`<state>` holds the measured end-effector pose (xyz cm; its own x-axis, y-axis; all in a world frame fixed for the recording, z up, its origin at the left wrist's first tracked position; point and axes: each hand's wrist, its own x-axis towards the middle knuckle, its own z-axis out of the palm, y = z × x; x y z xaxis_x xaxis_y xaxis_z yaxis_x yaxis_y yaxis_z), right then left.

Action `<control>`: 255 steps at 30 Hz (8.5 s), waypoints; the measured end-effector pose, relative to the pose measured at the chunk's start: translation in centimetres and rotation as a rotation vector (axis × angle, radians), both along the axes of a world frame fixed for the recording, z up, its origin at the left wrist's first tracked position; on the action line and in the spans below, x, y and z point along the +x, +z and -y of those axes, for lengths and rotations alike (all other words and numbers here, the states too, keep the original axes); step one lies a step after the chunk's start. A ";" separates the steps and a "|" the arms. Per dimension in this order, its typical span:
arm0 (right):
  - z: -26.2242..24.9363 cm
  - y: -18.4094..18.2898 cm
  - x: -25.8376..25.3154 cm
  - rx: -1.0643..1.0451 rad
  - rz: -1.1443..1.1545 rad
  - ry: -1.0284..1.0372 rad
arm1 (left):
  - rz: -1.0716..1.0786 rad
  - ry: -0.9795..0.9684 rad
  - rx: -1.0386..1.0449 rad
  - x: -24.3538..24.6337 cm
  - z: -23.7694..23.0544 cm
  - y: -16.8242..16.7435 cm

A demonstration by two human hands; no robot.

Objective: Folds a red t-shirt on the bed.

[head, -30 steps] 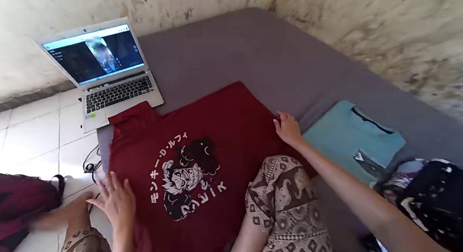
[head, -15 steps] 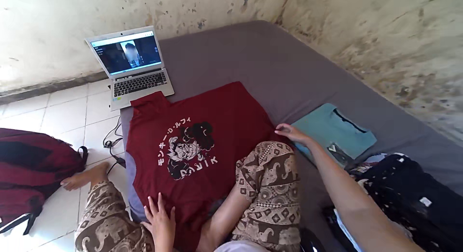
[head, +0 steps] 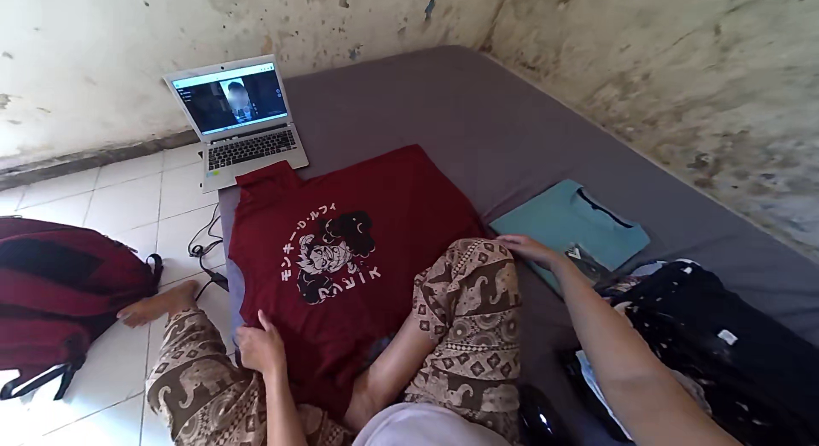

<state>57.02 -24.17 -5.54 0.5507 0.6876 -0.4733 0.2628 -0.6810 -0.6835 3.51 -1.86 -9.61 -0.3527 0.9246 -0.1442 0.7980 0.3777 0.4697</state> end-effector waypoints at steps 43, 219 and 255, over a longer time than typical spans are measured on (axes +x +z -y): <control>1.9 -1.5 -4.2 -0.041 0.497 -0.396 | 0.103 -0.037 0.052 -2.5 2.2 -0.5; -11.1 -1.3 1.3 0.120 0.032 -0.282 | 0.062 -0.401 0.491 1.8 -9.2 -4.3; -31.1 1.5 -30.1 0.087 0.034 0.415 | 0.156 -0.222 0.133 -4.4 -1.7 -0.9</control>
<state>26.88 6.89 -4.08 0.2328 0.8911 -0.3896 0.5264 -0.4523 -0.7200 -0.92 -0.18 -10.55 -0.1226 0.9910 -0.0537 0.7683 0.1290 0.6269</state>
